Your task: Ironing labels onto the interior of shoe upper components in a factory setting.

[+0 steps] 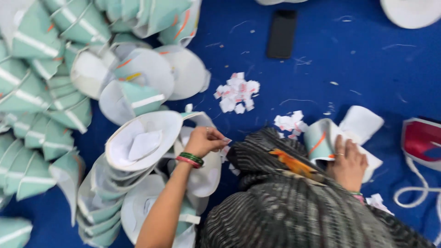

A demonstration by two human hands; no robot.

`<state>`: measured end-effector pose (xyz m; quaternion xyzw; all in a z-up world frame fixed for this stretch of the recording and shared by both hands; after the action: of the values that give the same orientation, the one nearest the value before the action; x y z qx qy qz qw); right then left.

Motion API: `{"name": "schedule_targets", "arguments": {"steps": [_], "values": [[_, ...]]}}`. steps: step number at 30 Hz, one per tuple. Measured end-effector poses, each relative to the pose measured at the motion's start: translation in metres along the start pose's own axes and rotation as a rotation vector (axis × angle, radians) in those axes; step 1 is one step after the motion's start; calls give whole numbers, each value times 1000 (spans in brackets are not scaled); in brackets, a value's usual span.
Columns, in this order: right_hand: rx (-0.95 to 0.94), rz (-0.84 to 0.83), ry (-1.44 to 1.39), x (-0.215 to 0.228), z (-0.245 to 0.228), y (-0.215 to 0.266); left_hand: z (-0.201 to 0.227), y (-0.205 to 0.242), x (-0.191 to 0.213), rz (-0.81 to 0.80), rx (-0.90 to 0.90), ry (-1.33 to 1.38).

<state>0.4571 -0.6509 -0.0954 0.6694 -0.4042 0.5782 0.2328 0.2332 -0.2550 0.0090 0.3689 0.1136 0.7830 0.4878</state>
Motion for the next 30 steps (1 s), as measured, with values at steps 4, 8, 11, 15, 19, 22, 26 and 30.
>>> {"name": "schedule_targets", "arguments": {"steps": [4,8,11,15,19,22,26,30], "values": [[52,-67,46,6,-7,7,69,-37,-26,-223,-165,288],[-93,-78,51,60,-44,3,162,-71,-116,-271,-444,26],[-120,-106,-92,77,-39,-6,216,-94,-215,-375,-666,-20],[-213,-245,-352,34,8,5,226,-142,-324,-373,-798,-280],[-402,-235,-573,17,39,-9,219,-162,-357,-200,-715,-448],[-387,-139,-518,38,48,-24,214,-167,-364,-168,-745,-431],[-328,-162,-452,50,55,-45,216,-167,-363,-186,-664,-397],[-368,-361,-484,42,61,-53,213,-162,-365,-155,-770,-457]]}}
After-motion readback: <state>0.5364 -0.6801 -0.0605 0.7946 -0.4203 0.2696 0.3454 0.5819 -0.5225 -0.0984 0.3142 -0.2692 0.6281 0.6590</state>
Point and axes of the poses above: each hand's wrist, its own y-axis away from the middle knuckle, its own x-axis out of the back of the hand, z = x × y, the point moved 4 cm from there along -y, towards the middle knuckle, and after that the axes turned 2 degrees about -y, right-handed, at the moved point
